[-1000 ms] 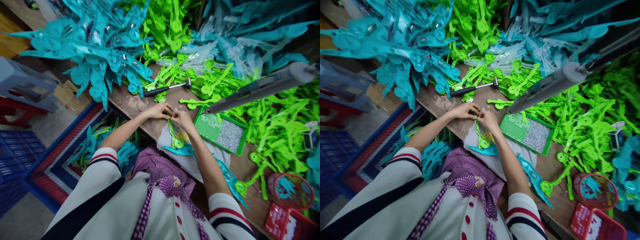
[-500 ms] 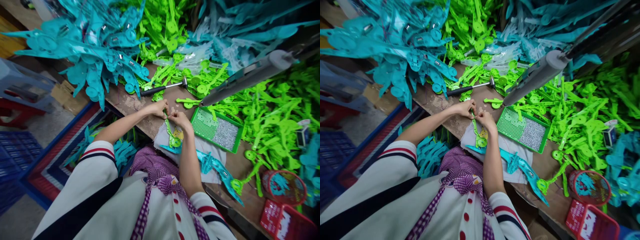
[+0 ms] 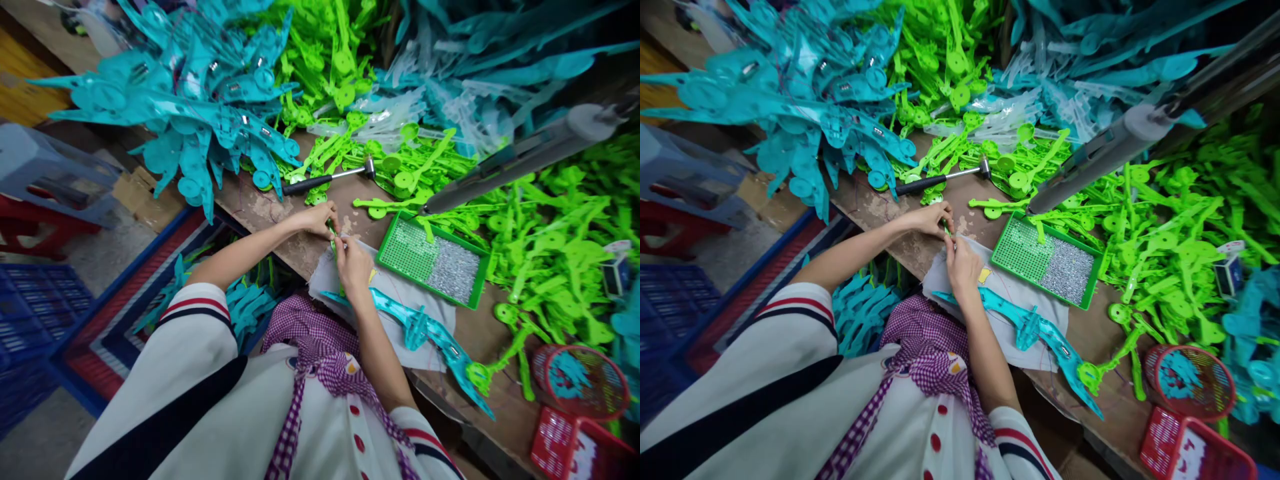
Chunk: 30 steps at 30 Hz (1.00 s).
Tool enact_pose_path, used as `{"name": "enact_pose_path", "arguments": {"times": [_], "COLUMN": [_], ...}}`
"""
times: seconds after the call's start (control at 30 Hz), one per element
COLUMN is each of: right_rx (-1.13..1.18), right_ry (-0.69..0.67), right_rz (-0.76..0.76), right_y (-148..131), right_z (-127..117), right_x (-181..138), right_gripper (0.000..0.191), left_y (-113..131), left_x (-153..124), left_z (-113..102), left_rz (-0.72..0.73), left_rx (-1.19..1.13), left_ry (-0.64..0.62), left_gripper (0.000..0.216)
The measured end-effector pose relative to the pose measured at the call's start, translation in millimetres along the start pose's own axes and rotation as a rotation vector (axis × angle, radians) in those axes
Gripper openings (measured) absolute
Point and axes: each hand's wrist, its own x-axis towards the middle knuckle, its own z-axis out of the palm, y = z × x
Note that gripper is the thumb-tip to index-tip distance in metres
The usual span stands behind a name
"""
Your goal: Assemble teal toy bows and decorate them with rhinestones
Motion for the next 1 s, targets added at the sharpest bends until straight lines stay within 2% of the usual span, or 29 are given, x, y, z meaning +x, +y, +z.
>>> {"name": "enact_pose_path", "arguments": {"times": [0.13,0.23,0.4,0.53,0.7,0.8,0.9,1.0], "right_rx": [-0.195,-0.258,-0.278,-0.264,-0.214,-0.251,-0.206,-0.059], "right_ry": [-0.192,-0.26,-0.28,-0.28,-0.216,-0.241,-0.259,-0.18], "right_rz": [-0.134,-0.166,-0.165,-0.153,0.056,0.133,0.102,0.068], "right_y": [-6.4,-5.8,-6.9,-4.2,11.9,22.4,30.7,37.0], "right_z": [6.5,7.7,5.6,-0.6,-18.0,-25.5,-26.0,-21.1], "right_x": [-8.1,-6.7,-3.6,-9.5,-19.4,-19.0,-15.5,-12.2], "right_gripper": [0.048,0.045,0.042,0.043,0.048,0.045,0.043,0.036], "left_y": [-3.4,-5.3,-3.0,-0.3,-2.8,-4.8,-6.6,-9.0], "left_x": [2.5,4.1,4.5,2.5,-2.0,-3.4,-2.9,-1.4], "left_z": [0.0,-2.4,-6.2,-1.7,4.8,6.7,8.3,10.2], "left_rz": [0.01,0.024,0.034,0.006,0.027,0.041,0.053,0.052], "left_rx": [-0.037,-0.065,-0.07,-0.019,-0.04,-0.053,-0.053,-0.053], "left_ry": [-0.009,-0.018,-0.061,-0.005,0.046,0.07,0.081,0.083], "left_gripper": [0.028,0.03,0.033,0.03,0.028,0.027,0.027,0.029]}}
